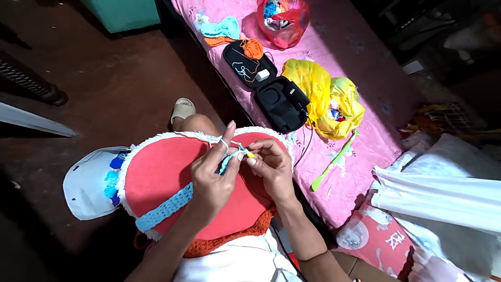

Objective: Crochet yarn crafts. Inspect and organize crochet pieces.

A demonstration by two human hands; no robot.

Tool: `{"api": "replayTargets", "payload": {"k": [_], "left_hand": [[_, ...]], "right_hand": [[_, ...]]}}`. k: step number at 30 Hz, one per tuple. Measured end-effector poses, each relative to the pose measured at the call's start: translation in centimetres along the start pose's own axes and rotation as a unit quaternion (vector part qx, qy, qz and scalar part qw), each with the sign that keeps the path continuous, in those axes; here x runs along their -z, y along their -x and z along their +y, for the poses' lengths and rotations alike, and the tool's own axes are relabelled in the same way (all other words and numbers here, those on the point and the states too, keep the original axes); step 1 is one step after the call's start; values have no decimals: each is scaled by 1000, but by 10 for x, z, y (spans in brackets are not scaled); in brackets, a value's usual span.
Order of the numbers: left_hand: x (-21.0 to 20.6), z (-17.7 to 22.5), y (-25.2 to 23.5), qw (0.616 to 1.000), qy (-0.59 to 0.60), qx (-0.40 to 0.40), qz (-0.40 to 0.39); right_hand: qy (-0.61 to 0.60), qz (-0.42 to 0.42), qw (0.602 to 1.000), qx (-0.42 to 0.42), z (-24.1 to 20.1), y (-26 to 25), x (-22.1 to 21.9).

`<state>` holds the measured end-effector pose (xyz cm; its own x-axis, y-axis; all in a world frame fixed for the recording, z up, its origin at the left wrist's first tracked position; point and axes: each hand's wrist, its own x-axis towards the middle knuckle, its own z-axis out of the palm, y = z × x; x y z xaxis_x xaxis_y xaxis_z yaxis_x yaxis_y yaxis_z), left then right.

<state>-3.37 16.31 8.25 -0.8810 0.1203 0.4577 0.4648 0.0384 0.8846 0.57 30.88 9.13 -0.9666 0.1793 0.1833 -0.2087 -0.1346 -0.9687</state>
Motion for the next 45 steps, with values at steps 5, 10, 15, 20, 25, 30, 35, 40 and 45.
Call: {"api": "replayTargets", "payload": {"k": [5,10,15,20,25,30,35,40,45], "left_hand": [[5,5,-5,998,35,43,-17],[11,8,-11,996,53,67,-36],[20,9,-17,991,69,92,-63],[27,9,-20,983,104,133,-76],[29,7,-20,976,124,154,-86],[30,2,-21,961,187,180,-98],[26,2,-17,965,167,175,-103],[10,2,-5,983,80,133,-95],[4,1,-3,990,36,120,-62]], "right_hand": [[308,23,929,203,10,5,3],[374,18,893,249,9,6,5],[402,6,876,264,11,6,9],[421,-8,863,279,11,7,11],[367,-31,895,253,11,7,15],[213,-37,966,144,7,9,16],[99,-44,994,16,-1,7,14],[-17,-48,994,-101,-8,4,11],[157,-20,987,16,-6,8,4]]}}
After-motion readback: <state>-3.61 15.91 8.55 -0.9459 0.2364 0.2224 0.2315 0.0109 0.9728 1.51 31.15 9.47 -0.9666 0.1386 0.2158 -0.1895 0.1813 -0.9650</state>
